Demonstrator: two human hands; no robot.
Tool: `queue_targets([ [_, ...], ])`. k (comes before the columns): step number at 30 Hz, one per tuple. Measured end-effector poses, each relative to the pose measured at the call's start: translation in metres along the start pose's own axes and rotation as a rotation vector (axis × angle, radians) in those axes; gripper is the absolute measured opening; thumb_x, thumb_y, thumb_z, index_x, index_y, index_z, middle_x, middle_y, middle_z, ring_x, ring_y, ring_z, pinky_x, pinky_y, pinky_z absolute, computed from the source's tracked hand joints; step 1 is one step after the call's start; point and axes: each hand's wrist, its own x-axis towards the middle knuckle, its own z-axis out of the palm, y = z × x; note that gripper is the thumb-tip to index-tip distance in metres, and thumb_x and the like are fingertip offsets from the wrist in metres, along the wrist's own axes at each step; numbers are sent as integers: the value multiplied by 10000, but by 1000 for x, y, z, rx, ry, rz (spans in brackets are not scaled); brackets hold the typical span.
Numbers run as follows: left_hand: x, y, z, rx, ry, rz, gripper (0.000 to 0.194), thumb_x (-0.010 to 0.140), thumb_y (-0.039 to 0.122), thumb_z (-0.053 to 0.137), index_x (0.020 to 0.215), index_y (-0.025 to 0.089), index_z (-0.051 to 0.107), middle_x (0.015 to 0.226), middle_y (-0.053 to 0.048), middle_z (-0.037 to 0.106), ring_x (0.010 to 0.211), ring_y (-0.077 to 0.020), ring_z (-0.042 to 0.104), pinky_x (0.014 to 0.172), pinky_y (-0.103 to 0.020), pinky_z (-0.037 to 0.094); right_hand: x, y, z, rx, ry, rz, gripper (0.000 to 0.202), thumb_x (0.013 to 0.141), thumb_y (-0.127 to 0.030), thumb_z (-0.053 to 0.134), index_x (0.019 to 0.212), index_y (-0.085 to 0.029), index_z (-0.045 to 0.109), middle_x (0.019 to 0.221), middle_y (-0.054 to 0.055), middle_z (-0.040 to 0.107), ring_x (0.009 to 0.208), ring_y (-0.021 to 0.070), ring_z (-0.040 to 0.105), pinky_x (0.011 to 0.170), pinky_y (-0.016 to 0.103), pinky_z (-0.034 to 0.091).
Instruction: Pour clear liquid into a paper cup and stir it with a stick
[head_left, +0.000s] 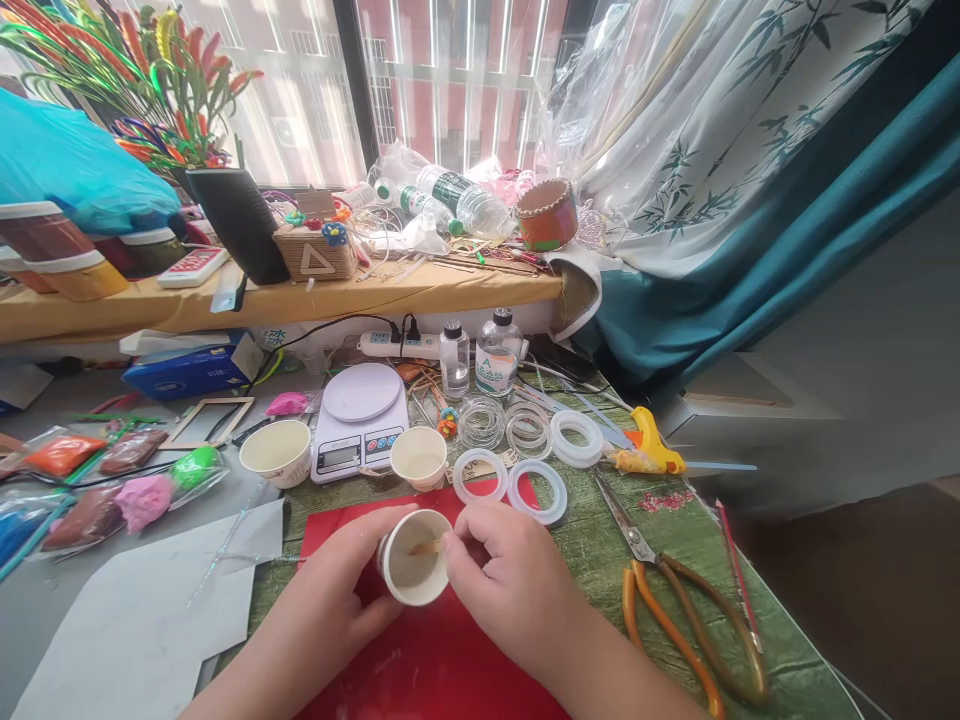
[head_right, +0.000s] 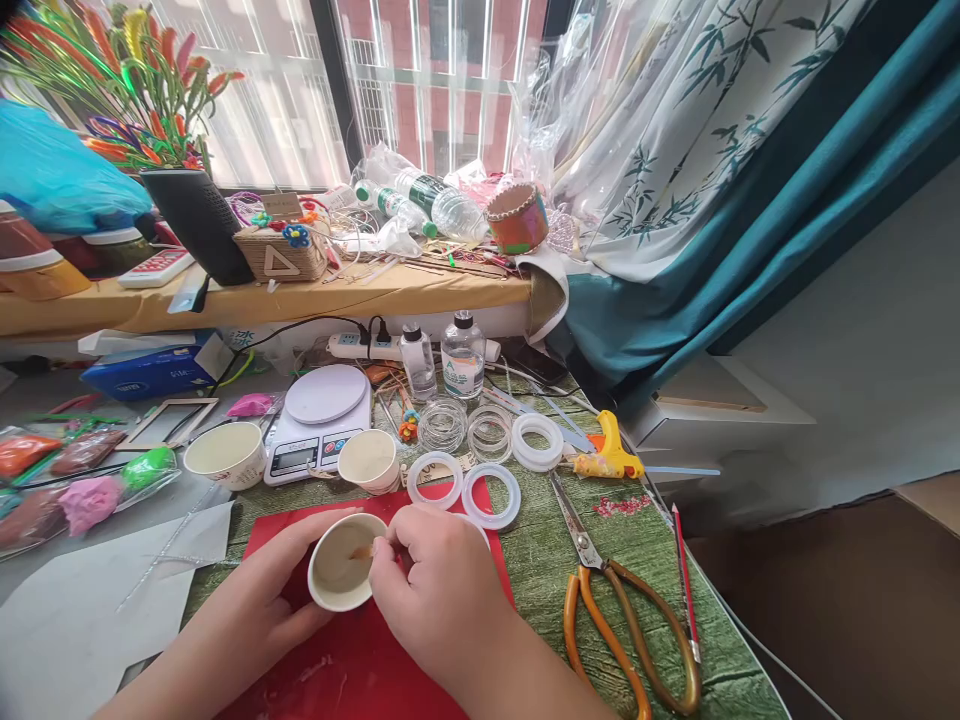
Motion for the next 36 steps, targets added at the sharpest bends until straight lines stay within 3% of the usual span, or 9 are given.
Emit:
queue_targets([
  [6,0,4,-2,-7,3,-4,579,908,244,738,1473,334,651,1426,-87,758,1251,-324,752,1022,-432,646,0,3,2,-16,75,-71,250,960,-248,569,724,-229,492,703,-22,556,651,147,495,609,281,335],
  [21,0,2,-1,-13,17,-4,540,912,260,738,1440,345,659,1419,-62,762,1237,-294,762,1002,-382,650,-2,0,3,26,17,-93,245,930,-250,578,709,-224,476,683,-35,520,629,133,464,601,275,309],
  [36,-1,2,0,-8,7,-13,535,919,261,720,1444,342,651,1434,-61,753,1268,-298,746,1035,-404,637,0,1,1,5,13,6,251,961,-270,555,726,-228,479,702,-26,543,656,144,478,605,277,302],
])
